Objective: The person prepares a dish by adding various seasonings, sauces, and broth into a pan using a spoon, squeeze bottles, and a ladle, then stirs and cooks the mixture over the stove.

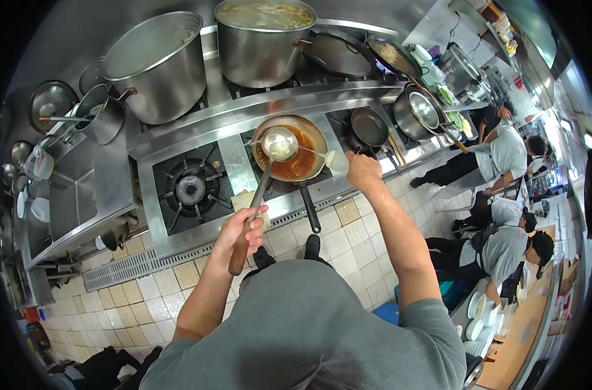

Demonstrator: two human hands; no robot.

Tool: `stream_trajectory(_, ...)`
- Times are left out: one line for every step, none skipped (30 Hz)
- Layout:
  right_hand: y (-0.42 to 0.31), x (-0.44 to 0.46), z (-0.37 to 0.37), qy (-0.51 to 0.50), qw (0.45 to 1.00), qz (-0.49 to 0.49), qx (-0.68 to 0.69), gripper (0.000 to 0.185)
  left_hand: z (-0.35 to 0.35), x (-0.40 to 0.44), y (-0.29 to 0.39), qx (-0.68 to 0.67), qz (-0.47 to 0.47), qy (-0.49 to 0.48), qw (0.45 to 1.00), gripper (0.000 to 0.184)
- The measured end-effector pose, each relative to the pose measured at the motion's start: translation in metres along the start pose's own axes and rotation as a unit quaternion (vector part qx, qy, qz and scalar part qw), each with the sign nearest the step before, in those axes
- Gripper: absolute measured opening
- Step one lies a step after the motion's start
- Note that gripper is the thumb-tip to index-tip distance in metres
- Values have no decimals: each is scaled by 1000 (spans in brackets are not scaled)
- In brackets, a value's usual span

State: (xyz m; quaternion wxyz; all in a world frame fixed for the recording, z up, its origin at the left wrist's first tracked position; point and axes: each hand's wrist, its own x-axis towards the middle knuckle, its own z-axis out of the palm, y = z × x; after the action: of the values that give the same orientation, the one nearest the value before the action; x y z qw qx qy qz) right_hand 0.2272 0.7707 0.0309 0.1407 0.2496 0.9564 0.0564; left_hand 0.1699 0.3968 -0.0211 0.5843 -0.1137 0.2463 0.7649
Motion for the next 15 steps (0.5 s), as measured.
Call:
stream_trajectory(1, 0, 3, 1, 1000, 6, 1, 34, 0, 1, 0, -3, 1, -5, 1000, 35)
stream_trajectory(2, 1, 6, 1, 1000, 7, 1, 34, 1, 1, 0, -2, 1, -6, 1000, 35)
stream_trajectory(3, 1, 8, 1, 1000, 11, 6, 34, 3, 0, 1, 0, 3, -5, 1000, 35)
stream_trajectory(4, 0, 9, 1, 1000, 14, 10, 34, 6, -1, 1, 4, 4, -3, 1000, 34)
stream_trajectory(5, 0, 10, 1, 1000, 16, 12, 34, 9, -1, 1, 6, 3, -4, 1000, 34)
stream_trajectory(4, 1, 12, -1, 1000, 21, 19, 34, 15, -2, 1, 18, 9, 7, 1000, 34)
stream_trajectory(3, 1, 11, -2, 999, 25, 27, 34, 20, -3, 1, 31, 16, 17, 999, 35)
stream_trajectory(3, 1, 11, -2, 999, 27, 30, 34, 24, -3, 2, 34, 14, 17, 999, 35)
stream_trajectory(1, 1, 11, 1, 999, 32, 39, 34, 28, -4, 2, 51, 16, 24, 998, 35)
stream_trajectory(0, 0, 11, 3, 998, 37, 48, 33, 31, -4, 2, 67, 18, 32, 997, 35)
stream_trajectory(0, -1, 12, 3, 998, 40, 53, 33, 32, -3, 2, 72, 16, 34, 997, 35)
stream_trajectory(0, 0, 12, 9, 997, 35, 62, 34, 32, -1, 3, 82, 15, 38, 996, 35)
stream_trajectory(0, 0, 13, 16, 997, 30, 70, 34, 32, 0, 3, 92, 14, 41, 995, 35)
stream_trajectory(0, 2, 16, 17, 997, 33, 74, 34, 33, 2, 2, 97, 12, 42, 994, 35)
stream_trajectory(1, 5, 19, 21, 997, 27, 75, 34, 33, 3, 1, 90, 11, 41, 995, 35)
